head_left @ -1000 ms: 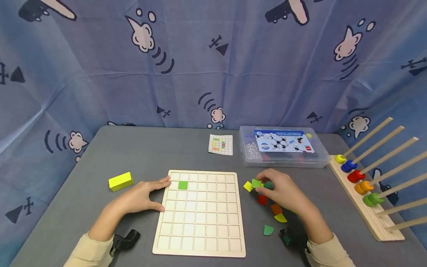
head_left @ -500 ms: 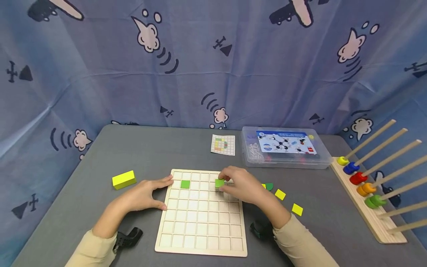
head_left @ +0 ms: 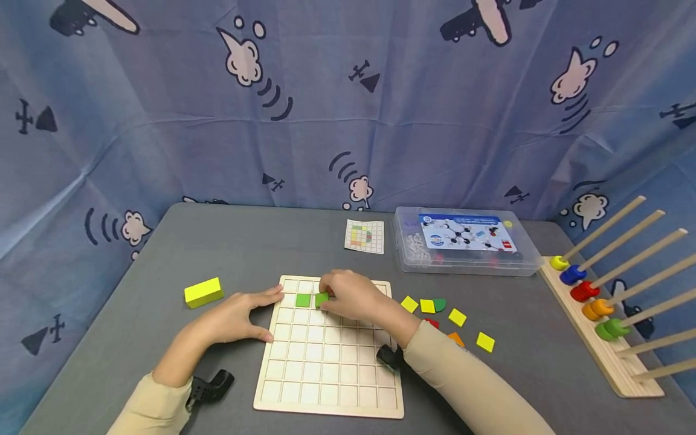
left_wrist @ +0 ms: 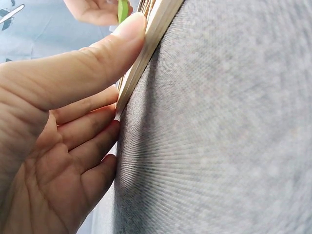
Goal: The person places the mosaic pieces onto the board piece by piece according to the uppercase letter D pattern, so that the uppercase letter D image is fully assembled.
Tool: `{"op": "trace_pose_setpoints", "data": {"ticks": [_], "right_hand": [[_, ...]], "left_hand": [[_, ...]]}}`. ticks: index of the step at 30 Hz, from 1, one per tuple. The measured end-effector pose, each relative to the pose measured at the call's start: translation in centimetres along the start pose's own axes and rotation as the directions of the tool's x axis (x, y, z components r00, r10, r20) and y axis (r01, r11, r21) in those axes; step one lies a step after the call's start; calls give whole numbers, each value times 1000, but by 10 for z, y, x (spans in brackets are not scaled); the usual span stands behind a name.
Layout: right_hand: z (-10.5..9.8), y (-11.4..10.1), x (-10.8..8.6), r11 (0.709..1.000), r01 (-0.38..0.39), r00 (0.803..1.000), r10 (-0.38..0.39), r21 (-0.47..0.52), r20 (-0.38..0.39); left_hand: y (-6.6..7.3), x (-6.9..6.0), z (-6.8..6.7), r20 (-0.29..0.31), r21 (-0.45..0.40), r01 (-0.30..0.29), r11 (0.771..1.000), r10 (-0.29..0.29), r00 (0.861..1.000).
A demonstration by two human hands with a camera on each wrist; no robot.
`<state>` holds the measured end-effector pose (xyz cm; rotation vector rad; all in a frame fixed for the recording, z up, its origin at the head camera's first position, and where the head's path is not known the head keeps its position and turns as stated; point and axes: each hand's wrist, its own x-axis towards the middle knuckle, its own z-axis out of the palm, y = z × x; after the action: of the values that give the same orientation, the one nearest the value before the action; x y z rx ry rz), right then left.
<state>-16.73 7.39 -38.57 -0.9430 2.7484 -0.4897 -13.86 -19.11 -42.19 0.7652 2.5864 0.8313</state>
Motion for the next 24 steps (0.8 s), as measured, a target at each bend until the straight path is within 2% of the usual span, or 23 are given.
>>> {"op": "trace_pose_setpoints", "data": {"ticks": [12, 20, 24], "right_hand": [[7, -6, 12, 990, 12, 999, -7, -143, 35], [6, -4, 13, 994, 11, 998, -4, -105, 67], [5, 2, 10, 999, 32, 996, -30, -23, 89]], "left_hand": [[1, 0, -1, -4, -3, 1, 1000, -1, 1000], [1, 0, -1, -6, 3, 7, 1000, -7, 1000], [1, -1, -1, -3, -3, 13, 1000, -13, 1000]]}}
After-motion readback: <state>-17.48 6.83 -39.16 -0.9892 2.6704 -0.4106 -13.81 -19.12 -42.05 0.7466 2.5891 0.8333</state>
